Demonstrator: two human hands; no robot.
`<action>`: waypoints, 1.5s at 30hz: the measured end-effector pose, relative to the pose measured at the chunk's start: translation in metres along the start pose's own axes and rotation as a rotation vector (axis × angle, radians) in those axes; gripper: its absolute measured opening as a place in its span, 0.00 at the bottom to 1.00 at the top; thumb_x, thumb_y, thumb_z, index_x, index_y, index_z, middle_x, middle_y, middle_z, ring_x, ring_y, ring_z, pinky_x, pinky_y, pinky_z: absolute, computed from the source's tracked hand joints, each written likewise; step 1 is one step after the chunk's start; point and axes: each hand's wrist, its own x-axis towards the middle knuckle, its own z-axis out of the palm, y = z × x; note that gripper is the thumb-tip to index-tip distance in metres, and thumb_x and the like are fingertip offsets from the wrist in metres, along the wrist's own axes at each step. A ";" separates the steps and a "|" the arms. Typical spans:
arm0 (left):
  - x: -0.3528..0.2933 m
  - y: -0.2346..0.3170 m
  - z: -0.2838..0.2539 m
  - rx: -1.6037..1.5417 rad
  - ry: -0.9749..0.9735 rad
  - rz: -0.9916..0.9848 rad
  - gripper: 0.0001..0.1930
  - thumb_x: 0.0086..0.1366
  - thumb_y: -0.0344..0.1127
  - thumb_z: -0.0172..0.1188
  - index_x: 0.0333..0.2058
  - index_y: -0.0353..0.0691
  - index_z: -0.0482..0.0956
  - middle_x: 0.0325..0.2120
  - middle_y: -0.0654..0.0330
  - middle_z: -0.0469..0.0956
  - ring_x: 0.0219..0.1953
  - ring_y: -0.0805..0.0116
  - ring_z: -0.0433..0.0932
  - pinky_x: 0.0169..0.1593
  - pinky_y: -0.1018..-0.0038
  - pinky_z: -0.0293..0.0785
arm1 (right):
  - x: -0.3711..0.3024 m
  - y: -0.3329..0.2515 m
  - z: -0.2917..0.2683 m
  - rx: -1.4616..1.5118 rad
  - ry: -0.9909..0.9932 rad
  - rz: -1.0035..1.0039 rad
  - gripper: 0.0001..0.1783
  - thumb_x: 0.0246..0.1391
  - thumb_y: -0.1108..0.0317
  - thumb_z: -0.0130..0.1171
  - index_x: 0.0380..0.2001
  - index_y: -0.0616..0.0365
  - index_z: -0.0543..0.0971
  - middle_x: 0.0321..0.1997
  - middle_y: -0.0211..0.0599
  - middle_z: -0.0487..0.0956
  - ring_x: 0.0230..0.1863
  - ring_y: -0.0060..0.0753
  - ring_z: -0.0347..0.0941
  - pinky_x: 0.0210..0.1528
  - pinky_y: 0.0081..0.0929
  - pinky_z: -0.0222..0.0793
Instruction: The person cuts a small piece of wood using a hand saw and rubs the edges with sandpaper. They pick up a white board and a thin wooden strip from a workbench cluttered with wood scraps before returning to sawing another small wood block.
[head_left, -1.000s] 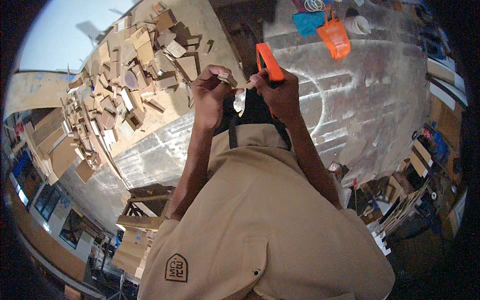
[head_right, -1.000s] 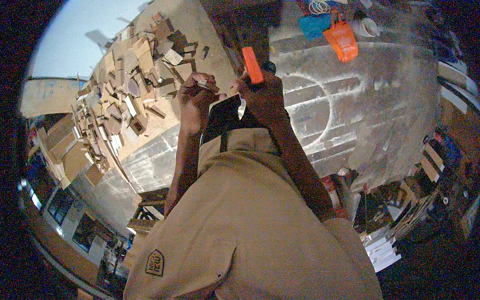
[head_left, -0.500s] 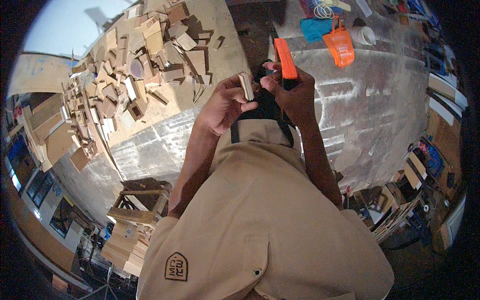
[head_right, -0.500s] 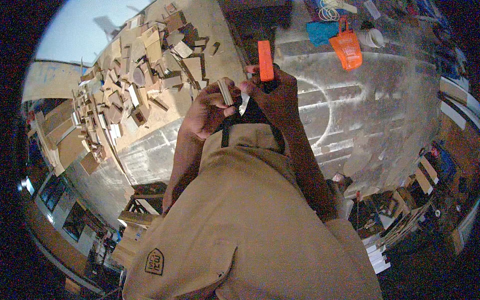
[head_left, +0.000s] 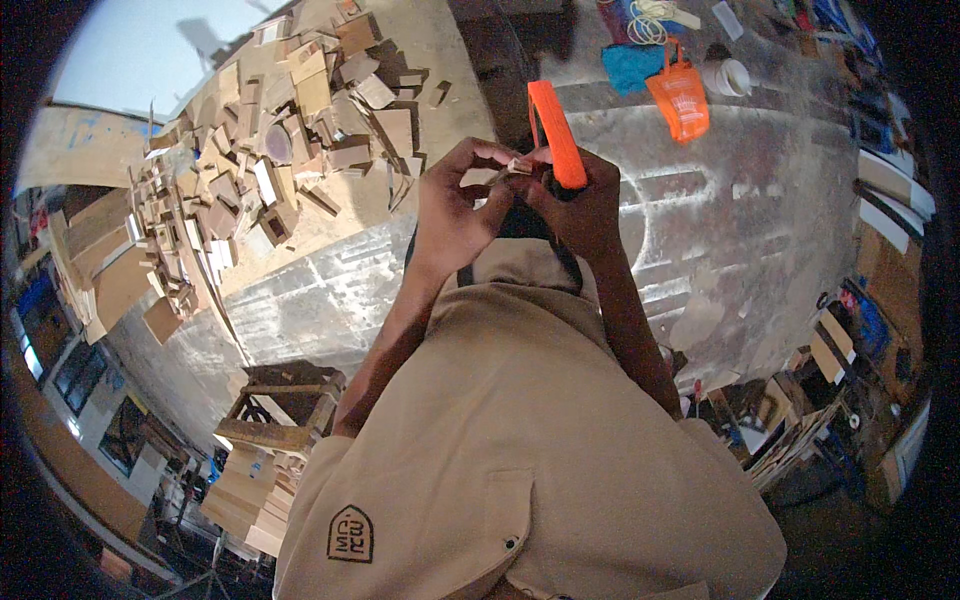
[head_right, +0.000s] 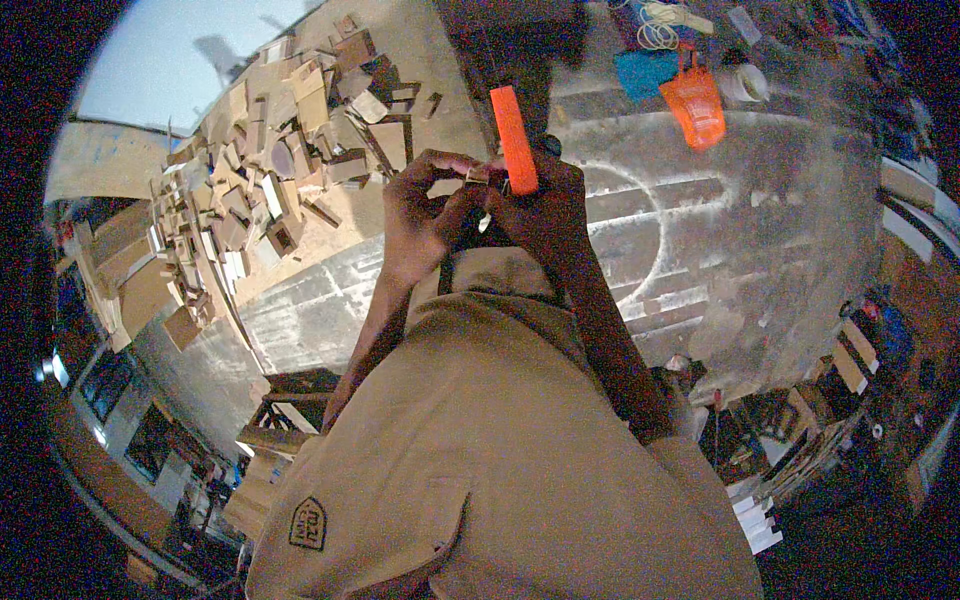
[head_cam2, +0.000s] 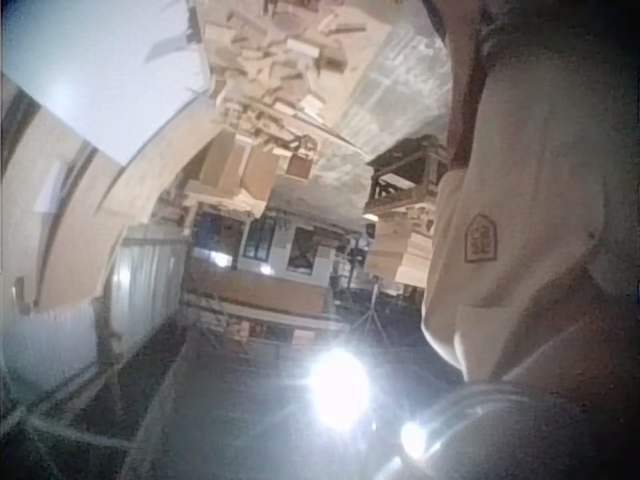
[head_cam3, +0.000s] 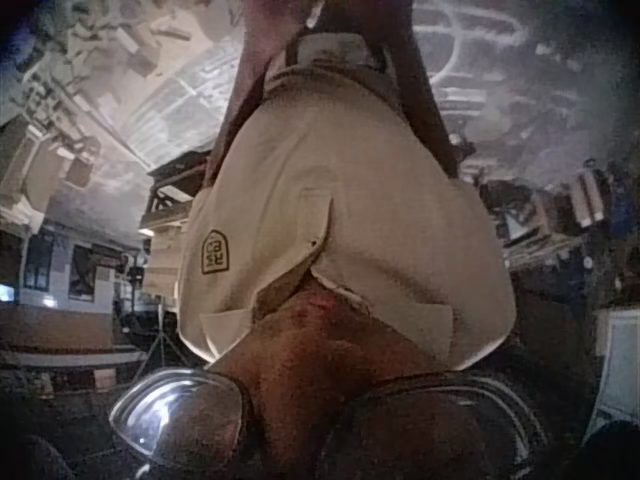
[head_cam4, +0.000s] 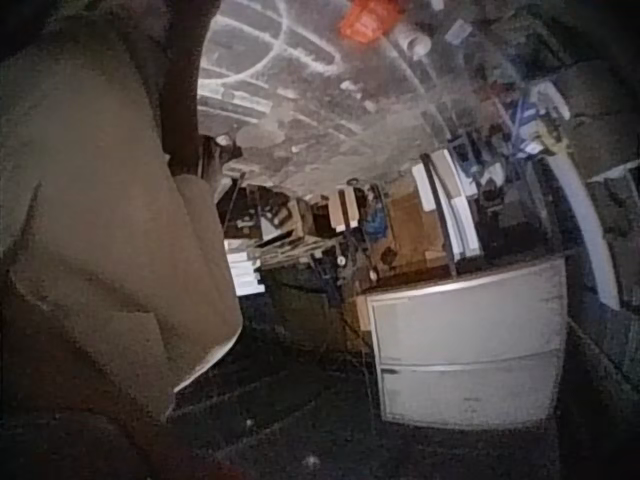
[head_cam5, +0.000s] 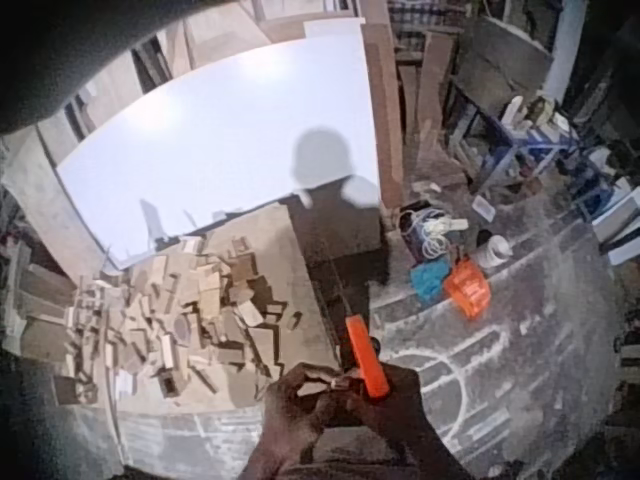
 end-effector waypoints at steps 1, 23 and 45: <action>0.000 -0.001 -0.003 -0.062 -0.035 -0.019 0.08 0.61 0.22 0.63 0.40 0.34 0.78 0.37 0.58 0.81 0.42 0.71 0.80 0.45 0.73 0.80 | 0.000 -0.001 -0.001 0.003 -0.010 0.028 0.17 0.43 0.63 0.77 0.35 0.59 0.83 0.31 0.34 0.84 0.32 0.23 0.79 0.38 0.27 0.76; 0.000 -0.009 0.003 -0.031 -0.258 0.211 0.14 0.58 0.14 0.62 0.41 0.35 0.85 0.40 0.54 0.84 0.43 0.69 0.81 0.48 0.75 0.77 | -0.002 -0.010 -0.045 0.056 -0.184 0.113 0.07 0.56 0.68 0.66 0.30 0.60 0.82 0.19 0.27 0.78 0.15 0.12 0.68 0.15 0.17 0.61; -0.020 -0.010 -0.017 -0.696 -0.189 -0.111 0.16 0.69 0.33 0.57 0.53 0.33 0.75 0.38 0.57 0.80 0.38 0.68 0.79 0.41 0.73 0.77 | -0.028 0.010 -0.031 -0.249 -0.015 -0.088 0.17 0.52 0.59 0.70 0.25 0.58 0.75 0.17 0.35 0.74 0.17 0.36 0.72 0.24 0.33 0.67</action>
